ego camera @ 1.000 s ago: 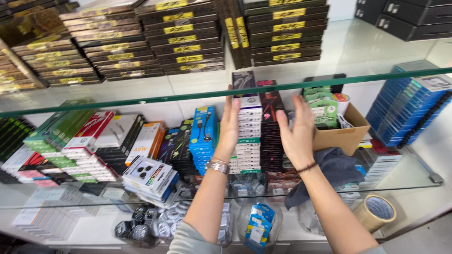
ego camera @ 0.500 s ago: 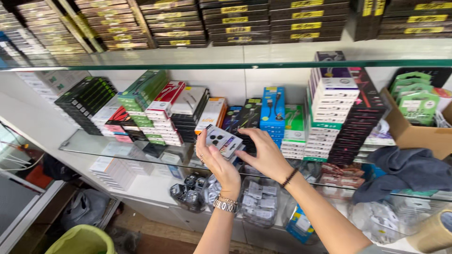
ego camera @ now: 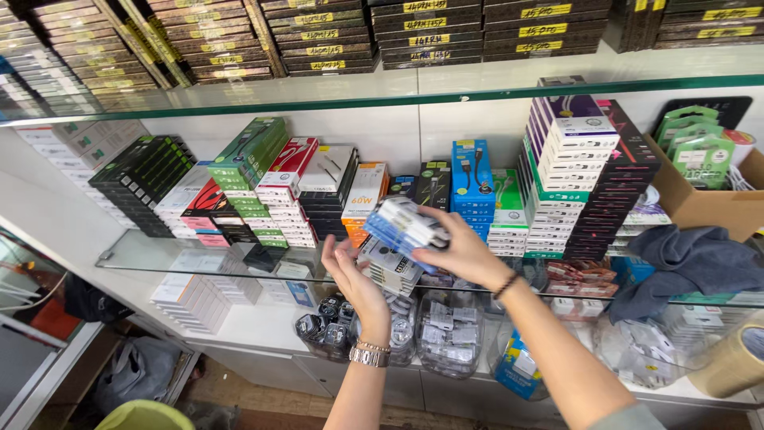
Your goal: The person wipes packaged electronics product boxes on a glass display shelf with a gray cloth, picking up each box, wiping its surfaces, and placing it back on the shelf. They work through several boxes in sequence, occasionally rearranging boxes and stacks on the shelf as they go.
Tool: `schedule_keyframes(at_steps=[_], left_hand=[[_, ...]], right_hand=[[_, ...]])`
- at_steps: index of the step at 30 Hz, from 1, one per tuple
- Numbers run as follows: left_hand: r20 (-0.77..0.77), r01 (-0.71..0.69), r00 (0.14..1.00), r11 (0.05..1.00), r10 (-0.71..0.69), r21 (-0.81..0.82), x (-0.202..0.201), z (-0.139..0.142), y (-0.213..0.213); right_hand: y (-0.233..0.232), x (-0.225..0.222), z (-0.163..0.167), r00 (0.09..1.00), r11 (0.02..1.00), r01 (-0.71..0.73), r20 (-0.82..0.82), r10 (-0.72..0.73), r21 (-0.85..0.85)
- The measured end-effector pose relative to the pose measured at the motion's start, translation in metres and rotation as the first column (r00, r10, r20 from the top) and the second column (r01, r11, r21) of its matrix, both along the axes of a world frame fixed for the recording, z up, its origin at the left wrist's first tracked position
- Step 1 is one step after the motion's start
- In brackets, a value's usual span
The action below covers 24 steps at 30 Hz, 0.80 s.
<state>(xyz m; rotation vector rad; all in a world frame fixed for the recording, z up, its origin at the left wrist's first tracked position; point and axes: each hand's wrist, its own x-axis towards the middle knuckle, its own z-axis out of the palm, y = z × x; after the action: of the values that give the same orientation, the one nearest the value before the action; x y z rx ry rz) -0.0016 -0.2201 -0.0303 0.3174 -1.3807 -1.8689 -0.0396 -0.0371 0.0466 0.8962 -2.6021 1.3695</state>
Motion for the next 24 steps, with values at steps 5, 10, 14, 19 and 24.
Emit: schedule_keyframes(at_steps=[5, 10, 14, 19, 24], left_hand=[[-0.069, 0.933, 0.349, 0.339, -0.935, 0.125, -0.013, 0.015, 0.012], [-0.005, 0.835, 0.1, 0.081, -0.995, 0.544, -0.03, 0.021, 0.07], [0.09, 0.953, 0.006, 0.033, -0.996, 0.302, -0.027, 0.0, 0.114], [0.06, 0.935, 0.047, 0.065, -0.997, 0.348, -0.02, -0.021, 0.167], [0.406, 0.975, 0.2, 0.223, -0.892, 0.011, -0.029, -0.009, 0.205]], right_hand=[[0.086, 0.027, 0.03, 0.972, 0.974, -0.225, 0.061, 0.227, -0.035], [0.146, 0.056, 0.042, 0.976, 0.912, -0.176, -0.056, 0.211, 0.371], [0.184, 0.075, 0.042, 0.968, 0.972, 0.086, -0.248, -0.029, 0.221], [0.191, 0.08, 0.01, 0.901, 0.942, 0.326, -0.327, -0.285, 0.077], [0.213, 0.076, -0.019, 0.933, 0.934, 0.356, 0.037, -0.358, 0.035]])
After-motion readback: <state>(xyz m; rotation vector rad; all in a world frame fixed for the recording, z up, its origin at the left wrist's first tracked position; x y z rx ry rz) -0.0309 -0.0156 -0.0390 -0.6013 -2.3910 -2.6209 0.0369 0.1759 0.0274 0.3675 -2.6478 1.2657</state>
